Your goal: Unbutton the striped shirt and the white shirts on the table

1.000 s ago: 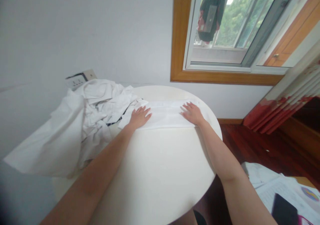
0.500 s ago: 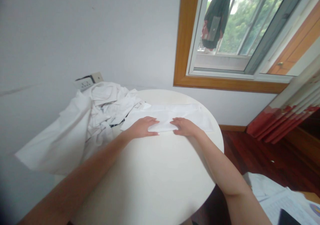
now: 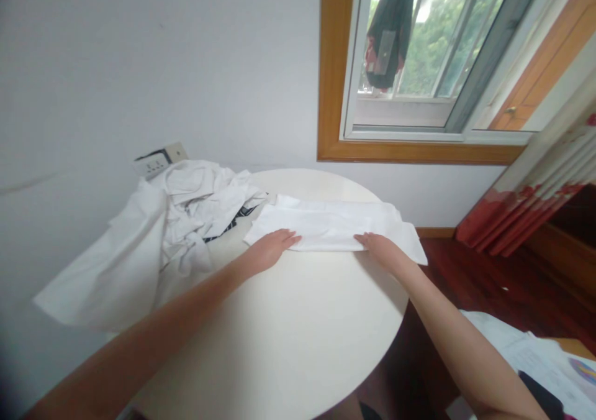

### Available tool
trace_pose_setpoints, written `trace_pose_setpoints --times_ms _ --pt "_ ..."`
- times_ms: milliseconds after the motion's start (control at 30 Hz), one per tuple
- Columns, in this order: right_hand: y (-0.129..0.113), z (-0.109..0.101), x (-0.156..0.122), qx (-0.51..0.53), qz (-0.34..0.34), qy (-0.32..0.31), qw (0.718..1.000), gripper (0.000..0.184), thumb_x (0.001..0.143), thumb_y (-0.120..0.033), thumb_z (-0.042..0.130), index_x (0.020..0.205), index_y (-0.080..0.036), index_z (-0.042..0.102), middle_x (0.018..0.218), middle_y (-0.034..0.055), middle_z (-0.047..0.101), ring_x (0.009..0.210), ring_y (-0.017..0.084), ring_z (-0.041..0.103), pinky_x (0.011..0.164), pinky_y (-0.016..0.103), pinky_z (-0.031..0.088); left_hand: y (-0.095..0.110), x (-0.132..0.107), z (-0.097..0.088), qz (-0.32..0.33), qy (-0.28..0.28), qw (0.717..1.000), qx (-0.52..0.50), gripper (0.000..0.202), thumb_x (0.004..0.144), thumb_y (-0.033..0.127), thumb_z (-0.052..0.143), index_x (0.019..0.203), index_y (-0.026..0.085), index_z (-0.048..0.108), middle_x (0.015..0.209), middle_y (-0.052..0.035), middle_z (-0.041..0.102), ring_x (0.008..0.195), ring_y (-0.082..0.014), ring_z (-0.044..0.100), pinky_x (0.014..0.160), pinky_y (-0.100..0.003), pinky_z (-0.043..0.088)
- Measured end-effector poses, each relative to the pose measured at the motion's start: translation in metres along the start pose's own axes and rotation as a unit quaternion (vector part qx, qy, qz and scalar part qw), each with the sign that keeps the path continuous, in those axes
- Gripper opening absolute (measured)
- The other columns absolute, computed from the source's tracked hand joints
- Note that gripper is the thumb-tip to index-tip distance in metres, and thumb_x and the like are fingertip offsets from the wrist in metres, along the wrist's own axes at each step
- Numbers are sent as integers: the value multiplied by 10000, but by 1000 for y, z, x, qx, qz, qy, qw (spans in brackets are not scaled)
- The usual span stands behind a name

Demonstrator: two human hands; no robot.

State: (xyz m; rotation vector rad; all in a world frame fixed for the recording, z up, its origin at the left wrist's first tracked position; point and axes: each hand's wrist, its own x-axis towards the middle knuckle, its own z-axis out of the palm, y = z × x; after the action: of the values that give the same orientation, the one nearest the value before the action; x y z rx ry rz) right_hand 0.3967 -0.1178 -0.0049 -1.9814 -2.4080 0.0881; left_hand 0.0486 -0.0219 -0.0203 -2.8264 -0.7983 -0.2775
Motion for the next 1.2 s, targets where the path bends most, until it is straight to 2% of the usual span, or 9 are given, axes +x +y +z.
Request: trace_pose_setpoints --times_ms 100,200,300,400,567,700,833,967,1200 --pt "7 1 -37 -17 9 -5 1000 556 825 -149 439 1378 -171 500 1332 133 568 1208 268 554 1015 411 441 7 27 7 18 16 1000 1 492 909 73 347 1335 253 515 1342 -48 561 1249 -180 487 1084 -346 357" --pt "8 -3 -58 -22 13 -14 1000 549 885 -459 477 1381 -225 498 1394 145 505 1283 335 467 1041 541 373 1 62 7 -15 14 999 24 468 899 74 364 1274 256 576 1314 -42 587 1271 -210 470 1130 -426 277" --pt "5 -6 -56 9 2 -24 1000 611 881 -651 377 1392 -329 468 1511 83 356 1399 351 275 1073 644 232 -13 90 7 -105 15 993 48 449 894 96 377 1256 245 596 1321 -62 581 1316 -251 421 1140 -489 224" --pt "3 0 -36 46 8 -28 998 612 913 -653 269 1441 -362 373 1568 48 223 1438 331 165 1072 671 185 -23 100 8 -190 29 981 39 467 872 95 394 1278 231 580 1353 -98 550 1310 -266 428 1109 -491 277" --pt "5 17 16 32 73 11 997 611 935 -621 222 1468 -338 319 1577 61 190 1439 357 131 1031 734 162 -21 73 6 -212 68 975 0 531 825 50 388 1315 184 544 1382 -145 511 1270 -266 462 1056 -471 359" --pt "11 21 62 22 113 40 993 610 935 -620 221 1461 -332 338 1565 82 230 1422 371 188 1013 738 202 -9 39 5 -204 75 975 -49 509 821 57 399 1277 208 568 1352 -96 545 1228 -222 492 1039 -425 401" --pt "19 19 97 14 118 46 992 601 937 -606 230 1457 -329 346 1559 82 251 1413 371 216 1013 735 206 -2 16 13 -175 107 973 -105 460 820 58 418 1214 206 605 1298 -72 578 1202 -190 501 1063 -387 394" --pt "27 21 111 11 120 50 991 612 934 -611 211 1458 -324 345 1561 69 244 1418 365 206 1016 739 188 -2 12 19 -178 149 962 -147 419 826 49 417 1162 179 629 1237 -78 602 1163 -177 518 1071 -355 392" --pt "37 29 113 12 103 65 993 616 926 -618 240 1455 -320 347 1555 39 262 1419 327 228 1050 704 188 1 13 15 -153 134 969 -141 415 824 63 445 1170 200 629 1254 -73 584 1182 -200 497 1047 -395 405"
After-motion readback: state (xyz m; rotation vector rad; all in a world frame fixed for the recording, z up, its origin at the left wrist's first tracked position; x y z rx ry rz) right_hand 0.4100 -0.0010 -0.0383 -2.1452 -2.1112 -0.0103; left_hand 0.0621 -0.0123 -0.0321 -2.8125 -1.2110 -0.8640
